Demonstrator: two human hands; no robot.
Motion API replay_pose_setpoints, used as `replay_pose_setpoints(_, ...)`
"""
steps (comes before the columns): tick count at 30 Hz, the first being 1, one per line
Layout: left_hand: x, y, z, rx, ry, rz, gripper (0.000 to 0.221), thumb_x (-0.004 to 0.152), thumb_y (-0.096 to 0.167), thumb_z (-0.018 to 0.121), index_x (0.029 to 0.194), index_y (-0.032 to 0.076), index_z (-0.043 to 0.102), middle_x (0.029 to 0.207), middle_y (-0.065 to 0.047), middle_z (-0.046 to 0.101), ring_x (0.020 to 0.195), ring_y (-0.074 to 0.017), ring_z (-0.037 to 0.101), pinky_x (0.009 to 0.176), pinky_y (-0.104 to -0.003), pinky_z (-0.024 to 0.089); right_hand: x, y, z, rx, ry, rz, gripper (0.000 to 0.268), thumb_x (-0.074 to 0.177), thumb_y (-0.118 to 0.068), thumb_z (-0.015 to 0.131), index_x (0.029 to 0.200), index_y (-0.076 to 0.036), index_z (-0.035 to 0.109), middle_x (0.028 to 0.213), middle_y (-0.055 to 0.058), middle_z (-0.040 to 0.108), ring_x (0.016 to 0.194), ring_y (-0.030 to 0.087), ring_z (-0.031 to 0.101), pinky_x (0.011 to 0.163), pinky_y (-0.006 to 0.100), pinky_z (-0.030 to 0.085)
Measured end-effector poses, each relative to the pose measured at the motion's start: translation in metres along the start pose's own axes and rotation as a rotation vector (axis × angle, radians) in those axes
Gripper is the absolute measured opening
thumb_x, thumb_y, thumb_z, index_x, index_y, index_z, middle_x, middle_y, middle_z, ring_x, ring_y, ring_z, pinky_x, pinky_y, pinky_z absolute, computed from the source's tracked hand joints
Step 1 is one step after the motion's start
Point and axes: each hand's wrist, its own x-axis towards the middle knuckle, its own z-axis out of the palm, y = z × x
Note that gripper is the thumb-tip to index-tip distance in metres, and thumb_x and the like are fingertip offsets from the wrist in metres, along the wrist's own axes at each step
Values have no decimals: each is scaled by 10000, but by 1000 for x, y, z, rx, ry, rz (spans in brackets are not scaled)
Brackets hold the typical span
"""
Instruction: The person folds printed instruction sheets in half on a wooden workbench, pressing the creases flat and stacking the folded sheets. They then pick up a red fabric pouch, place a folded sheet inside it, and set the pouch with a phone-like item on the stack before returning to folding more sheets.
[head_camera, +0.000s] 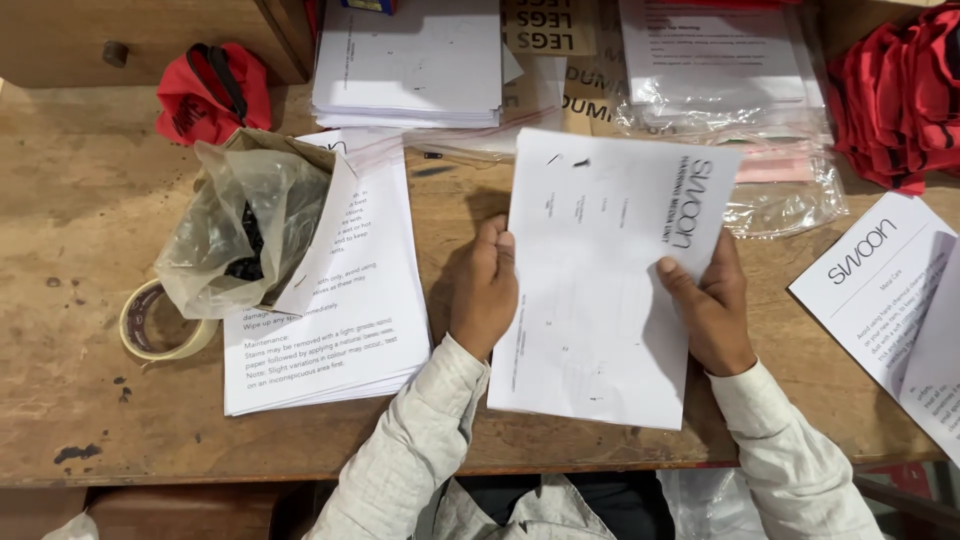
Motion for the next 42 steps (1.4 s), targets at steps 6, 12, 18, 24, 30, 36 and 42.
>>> replay_pose_setpoints(6, -1, 2, 4, 94, 34, -1, 214, 1051, 125, 516, 1183, -7, 621, 949, -203, 756, 817, -349, 744, 704, -403, 556, -1, 3, 1, -5, 6, -29, 522, 1046, -85, 605, 1516, -25, 387, 1352, 97, 612, 1185, 151, 606, 992, 305, 529)
replay_pose_setpoints(12, -2, 5, 3, 149, 31, 24, 210, 1022, 64, 532, 1206, -9, 603, 959, -205, 749, 852, -359, 741, 704, -415, 570, -2, 1, 3, 79, 8, 5, 503, 1030, -100, 633, 1475, -35, 406, 1327, 112, 645, 1152, 168, 647, 949, 318, 562)
replay_pose_setpoints(18, -2, -5, 6, 170, 61, 136, 205, 987, 23, 560, 1183, 19, 622, 887, -184, 751, 791, -350, 751, 670, -427, 578, 3, 33, -44, 431, -76, 346, 482, 891, -44, 754, 1334, 8, 570, 1208, 131, 725, 1118, 225, 696, 964, 384, 584)
replay_pose_setpoints(24, 2, 11, 6, 303, -117, 37, 259, 1061, 92, 600, 1313, 44, 561, 873, -190, 752, 786, -367, 735, 705, -460, 562, -4, 31, -38, 281, 49, 374, 395, 873, 61, 731, 1247, 6, 620, 1190, 122, 712, 1092, 215, 693, 929, 359, 575)
replay_pose_setpoints(30, -3, 11, -1, 111, -156, 191, 293, 959, 128, 691, 1240, 46, 683, 1096, -151, 767, 967, -314, 757, 778, -386, 591, -39, 3, -40, 329, 347, 146, 353, 917, 68, 715, 1252, -9, 632, 1181, 113, 712, 1072, 207, 697, 908, 310, 586)
replay_pose_setpoints(36, -7, 26, -7, 129, -229, 40, 254, 858, 155, 781, 1100, 80, 801, 997, -139, 775, 831, -270, 781, 747, -340, 597, -74, 26, -54, 212, 483, -7, 225, 982, 105, 706, 1176, -6, 685, 1184, 92, 711, 1087, 169, 688, 972, 286, 566)
replay_pose_setpoints(42, -8, 17, -11, -43, -307, -86, 247, 842, 90, 797, 1087, 61, 792, 987, -102, 811, 779, -136, 787, 696, -249, 621, -82, 14, -47, 263, 420, -81, 216, 1010, 110, 694, 1168, -37, 694, 1170, 36, 706, 1063, 131, 669, 962, 276, 556)
